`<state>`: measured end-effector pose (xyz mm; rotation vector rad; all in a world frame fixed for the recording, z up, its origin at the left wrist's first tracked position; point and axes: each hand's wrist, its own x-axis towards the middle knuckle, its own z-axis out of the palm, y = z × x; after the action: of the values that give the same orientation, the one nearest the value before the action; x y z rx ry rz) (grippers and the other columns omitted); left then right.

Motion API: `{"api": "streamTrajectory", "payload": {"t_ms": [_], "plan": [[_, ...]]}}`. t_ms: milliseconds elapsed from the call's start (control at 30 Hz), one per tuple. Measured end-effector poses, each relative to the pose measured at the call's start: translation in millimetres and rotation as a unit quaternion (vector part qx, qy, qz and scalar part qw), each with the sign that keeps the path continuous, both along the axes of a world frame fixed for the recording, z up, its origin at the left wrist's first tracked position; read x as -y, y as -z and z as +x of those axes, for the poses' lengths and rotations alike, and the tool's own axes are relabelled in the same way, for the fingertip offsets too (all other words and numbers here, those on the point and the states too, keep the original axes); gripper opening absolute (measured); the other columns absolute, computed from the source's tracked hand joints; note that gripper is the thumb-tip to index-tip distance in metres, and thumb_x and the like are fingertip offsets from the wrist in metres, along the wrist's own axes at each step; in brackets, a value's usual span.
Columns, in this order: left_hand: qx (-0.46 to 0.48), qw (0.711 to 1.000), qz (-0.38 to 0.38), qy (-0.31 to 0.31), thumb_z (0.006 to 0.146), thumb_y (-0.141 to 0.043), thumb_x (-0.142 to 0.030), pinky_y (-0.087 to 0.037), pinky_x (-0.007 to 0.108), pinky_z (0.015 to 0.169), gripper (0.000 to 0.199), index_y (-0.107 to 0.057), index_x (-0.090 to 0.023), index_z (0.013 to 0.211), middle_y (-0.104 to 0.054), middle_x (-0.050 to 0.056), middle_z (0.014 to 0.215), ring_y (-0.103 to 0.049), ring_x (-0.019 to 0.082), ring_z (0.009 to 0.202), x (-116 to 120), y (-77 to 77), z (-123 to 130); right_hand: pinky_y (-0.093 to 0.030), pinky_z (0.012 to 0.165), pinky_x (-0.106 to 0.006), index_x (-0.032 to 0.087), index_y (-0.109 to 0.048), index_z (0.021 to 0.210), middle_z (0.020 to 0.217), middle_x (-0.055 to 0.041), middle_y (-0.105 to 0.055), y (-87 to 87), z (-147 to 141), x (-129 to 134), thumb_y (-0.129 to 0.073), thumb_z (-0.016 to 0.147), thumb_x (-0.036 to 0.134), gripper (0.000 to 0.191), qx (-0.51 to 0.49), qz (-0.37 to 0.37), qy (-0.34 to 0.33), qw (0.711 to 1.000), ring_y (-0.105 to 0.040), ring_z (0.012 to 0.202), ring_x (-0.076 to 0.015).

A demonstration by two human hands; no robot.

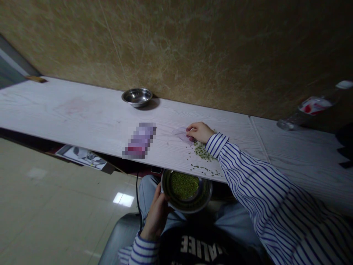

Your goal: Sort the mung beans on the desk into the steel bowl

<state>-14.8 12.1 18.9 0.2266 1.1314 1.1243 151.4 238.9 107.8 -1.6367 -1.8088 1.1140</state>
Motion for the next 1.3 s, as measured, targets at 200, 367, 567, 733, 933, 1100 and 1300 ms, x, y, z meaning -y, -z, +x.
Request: {"api": "streamTrajectory", "payload": {"t_ms": [200, 367, 567, 733, 933, 1100, 1300], "plan": [[0.002, 1.0, 0.006, 0.012, 0.068, -0.056, -0.018, -0.045, 0.027, 0.064, 0.063, -0.05, -0.027, 0.13, -0.063, 0.003, 0.103, -0.054, 0.018, 0.08, 0.6, -0.7, 2.2, -0.05, 0.051, -0.02, 0.014, -0.067, 0.085, 0.061, -0.0015, -0.066, -6.5, -6.8, 17.9, -0.062, 0.08, 0.004, 0.012, -0.002, -0.029, -0.042, 0.999, -0.062, 0.052, -0.0104], [-0.002, 1.0, 0.006, 0.022, 0.07, -0.054, -0.018, -0.046, 0.028, 0.066, 0.064, -0.047, -0.028, 0.133, -0.063, 0.003, 0.107, -0.054, 0.018, 0.081, 0.4, -1.2, 3.0, -0.047, 0.051, -0.019, 0.013, -0.069, 0.095, 0.072, -0.0047, -0.071, -12.5, -8.2, 13.2, -0.061, 0.083, 0.009, 0.016, 0.016, -0.004, -0.087, 0.996, -0.062, 0.057, -0.0099], [-0.012, 1.0, 0.003, 0.007, 0.066, -0.056, -0.019, -0.046, 0.028, 0.065, 0.069, -0.047, -0.028, 0.133, -0.063, 0.004, 0.11, -0.056, 0.02, 0.084, 0.8, -1.3, -0.1, -0.048, 0.057, -0.02, 0.014, -0.073, 0.099, 0.08, -0.0046, -0.074, -11.3, -20.6, -4.3, -0.061, 0.082, 0.009, 0.022, 0.052, 0.016, -0.159, 0.986, -0.061, 0.057, -0.0084], [-0.013, 1.0, 0.001, -0.004, 0.066, -0.059, -0.02, -0.048, 0.029, 0.066, 0.067, -0.049, -0.027, 0.131, -0.064, 0.006, 0.111, -0.059, 0.021, 0.086, 2.1, -4.8, 0.1, -0.048, 0.059, -0.02, 0.015, -0.075, 0.094, 0.072, -0.0017, -0.073, -13.4, -28.1, -8.5, -0.064, 0.078, 0.008, 0.021, 0.055, -0.005, -0.238, 0.97, -0.061, 0.058, -0.0093], [-0.016, 1.0, 0.006, -0.003, 0.066, -0.056, -0.018, -0.048, 0.029, 0.066, 0.059, -0.052, -0.025, 0.124, -0.065, 0.004, 0.104, -0.058, 0.017, 0.076, 2.5, -0.7, 1.5, -0.047, 0.06, -0.021, 0.014, -0.075, 0.09, 0.071, -0.0006, -0.073, -18.8, -23.1, -1.6, -0.065, 0.075, 0.009, 0.019, 0.068, -0.022, -0.313, 0.947, -0.061, 0.059, -0.0096], [-0.014, 1.0, 0.008, 0.007, 0.066, -0.056, -0.018, -0.047, 0.028, 0.066, 0.057, -0.052, -0.026, 0.123, -0.064, 0.003, 0.102, -0.055, 0.017, 0.076, 1.6, -2.5, 3.5, -0.048, 0.061, -0.022, 0.014, -0.076, 0.089, 0.07, -0.0019, -0.073, -17.7, -17.1, 4.5, -0.065, 0.074, 0.009, 0.018, 0.057, -0.035, -0.334, 0.94, -0.061, 0.058, -0.0102], [0.002, 0.999, 0.022, 0.023, 0.069, -0.056, -0.016, -0.048, 0.028, 0.069, 0.055, -0.051, -0.024, 0.124, -0.063, 0.003, 0.104, -0.055, 0.016, 0.079, 2.6, -7.7, 5.7, -0.048, 0.06, -0.021, 0.014, -0.076, 0.09, 0.069, -0.0011, -0.073, -15.0, -10.3, 11.1, -0.065, 0.075, 0.01, 0.019, 0.049, -0.032, -0.348, 0.936, -0.061, 0.058, -0.0096]]}}
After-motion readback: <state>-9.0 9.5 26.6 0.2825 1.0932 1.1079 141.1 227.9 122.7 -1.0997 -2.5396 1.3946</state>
